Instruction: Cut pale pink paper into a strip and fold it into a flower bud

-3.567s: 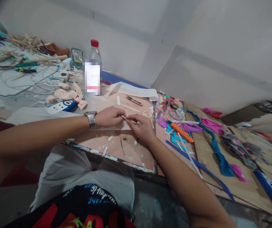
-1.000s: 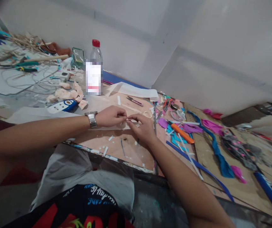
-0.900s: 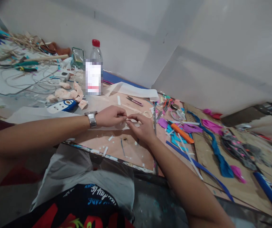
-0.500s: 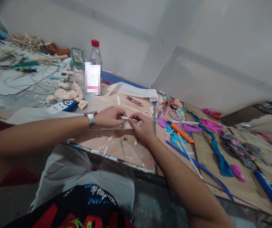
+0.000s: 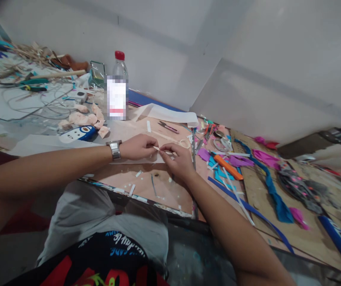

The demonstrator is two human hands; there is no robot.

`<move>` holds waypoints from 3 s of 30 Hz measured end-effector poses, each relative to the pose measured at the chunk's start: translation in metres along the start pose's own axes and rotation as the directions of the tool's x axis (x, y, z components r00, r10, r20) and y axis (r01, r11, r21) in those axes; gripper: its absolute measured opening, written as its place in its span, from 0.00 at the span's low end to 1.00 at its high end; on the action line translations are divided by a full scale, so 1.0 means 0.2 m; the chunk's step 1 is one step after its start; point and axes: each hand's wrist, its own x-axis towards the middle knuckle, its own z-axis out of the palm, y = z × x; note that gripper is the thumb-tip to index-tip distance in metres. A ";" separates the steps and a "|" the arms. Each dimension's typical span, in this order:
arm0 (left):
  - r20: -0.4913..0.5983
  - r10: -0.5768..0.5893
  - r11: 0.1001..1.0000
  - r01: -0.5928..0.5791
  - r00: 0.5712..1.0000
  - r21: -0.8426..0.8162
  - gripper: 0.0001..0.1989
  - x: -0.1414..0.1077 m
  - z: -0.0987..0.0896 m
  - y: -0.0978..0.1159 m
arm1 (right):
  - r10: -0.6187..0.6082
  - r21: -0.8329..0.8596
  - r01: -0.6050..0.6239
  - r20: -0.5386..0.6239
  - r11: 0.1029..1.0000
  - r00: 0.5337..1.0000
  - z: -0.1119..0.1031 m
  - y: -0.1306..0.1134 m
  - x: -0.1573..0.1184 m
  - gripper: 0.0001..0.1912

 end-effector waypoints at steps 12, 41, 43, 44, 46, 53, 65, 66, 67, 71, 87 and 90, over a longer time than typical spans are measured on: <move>0.000 0.037 0.999 -0.037 0.999 -0.020 0.14 0.00 0.00 0.00 | -0.017 -0.027 0.017 -0.010 0.999 1.000 -0.01 -0.02 0.00 0.13; -0.064 0.003 0.999 -0.006 0.998 -0.036 0.13 0.00 0.00 0.00 | 0.023 -0.033 -0.025 -0.064 0.999 0.998 0.00 0.01 0.00 0.12; -0.061 0.003 0.999 -0.005 0.998 -0.037 0.14 0.00 0.00 0.00 | 0.024 -0.035 -0.026 -0.060 0.999 0.998 0.00 0.01 0.00 0.12; -0.057 0.003 0.999 -0.005 0.998 -0.039 0.14 0.00 0.00 0.00 | 0.022 -0.036 -0.024 -0.055 0.999 0.998 0.00 0.01 0.00 0.12; -0.048 0.003 0.999 -0.006 0.999 -0.048 0.13 0.00 0.00 0.00 | 0.019 -0.036 -0.021 -0.044 0.999 0.999 0.00 0.00 0.00 0.12; -0.033 0.004 0.998 -0.006 0.999 -0.060 0.11 0.00 0.00 0.01 | 0.012 -0.039 -0.013 -0.021 0.999 1.000 0.00 0.00 0.00 0.11; -0.060 -0.018 0.999 0.016 0.998 -0.044 0.11 0.01 0.00 -0.01 | -0.034 -0.029 0.034 0.007 0.999 0.999 -0.01 0.00 0.00 0.10; -0.060 -0.020 0.999 0.018 0.998 -0.044 0.11 0.01 0.00 -0.01 | -0.039 -0.026 0.039 0.014 0.999 0.999 -0.01 0.00 0.00 0.10; -0.060 -0.021 0.999 0.019 0.998 -0.043 0.11 0.01 0.00 -0.01 | -0.044 -0.023 0.044 0.021 0.999 0.999 -0.01 0.00 0.00 0.10; -0.063 -0.020 0.999 0.017 0.998 -0.045 0.11 0.01 0.00 -0.01 | -0.057 -0.020 0.058 0.031 0.998 0.998 -0.01 0.01 0.00 0.15; -0.066 -0.035 0.998 0.032 0.997 -0.058 0.11 0.01 0.00 -0.02 | -0.048 -0.031 0.048 0.010 0.998 0.999 0.00 0.01 -0.01 0.20; -0.068 -0.037 0.997 0.033 0.997 -0.067 0.11 0.01 0.00 -0.02 | -0.036 -0.024 0.036 0.001 0.999 0.999 0.00 0.02 -0.01 0.20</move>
